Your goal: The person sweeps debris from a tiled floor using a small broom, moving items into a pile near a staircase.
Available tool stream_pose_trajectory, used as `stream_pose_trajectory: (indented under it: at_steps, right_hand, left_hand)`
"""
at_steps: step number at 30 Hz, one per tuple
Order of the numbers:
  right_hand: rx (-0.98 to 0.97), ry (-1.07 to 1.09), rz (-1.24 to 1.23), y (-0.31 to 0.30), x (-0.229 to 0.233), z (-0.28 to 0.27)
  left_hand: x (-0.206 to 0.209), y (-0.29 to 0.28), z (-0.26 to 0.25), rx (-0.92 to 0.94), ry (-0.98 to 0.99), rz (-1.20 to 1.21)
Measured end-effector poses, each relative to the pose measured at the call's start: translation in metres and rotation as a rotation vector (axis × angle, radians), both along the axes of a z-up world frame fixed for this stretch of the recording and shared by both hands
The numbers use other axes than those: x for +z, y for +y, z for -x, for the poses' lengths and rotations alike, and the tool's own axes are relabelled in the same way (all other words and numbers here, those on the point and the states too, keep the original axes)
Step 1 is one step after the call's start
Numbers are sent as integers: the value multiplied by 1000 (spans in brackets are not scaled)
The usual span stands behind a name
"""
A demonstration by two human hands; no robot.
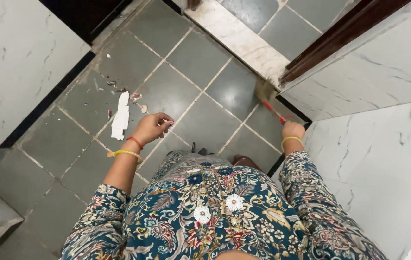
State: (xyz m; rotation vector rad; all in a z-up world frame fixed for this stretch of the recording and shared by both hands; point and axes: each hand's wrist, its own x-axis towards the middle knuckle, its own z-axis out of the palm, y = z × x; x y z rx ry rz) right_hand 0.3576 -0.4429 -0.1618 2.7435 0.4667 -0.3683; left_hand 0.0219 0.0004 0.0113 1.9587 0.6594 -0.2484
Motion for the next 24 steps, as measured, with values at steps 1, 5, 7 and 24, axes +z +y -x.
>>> stream_pose_trajectory:
  at_steps: [1,5,7,24]
  right_hand:
    - [24,56,3,9,-6,1]
    - [174,194,-66,55,-34,30]
    - [252,222,-121,81,-42,46]
    - [125,151,-156,176,-30,-72]
  left_hand:
    - [1,0,-2,-12,1,-16]
    - [9,-4,-16,-32,-3,-57]
    - [14,-6,-25,-35,13,-52]
    - [-14,47,-44,122,31,42]
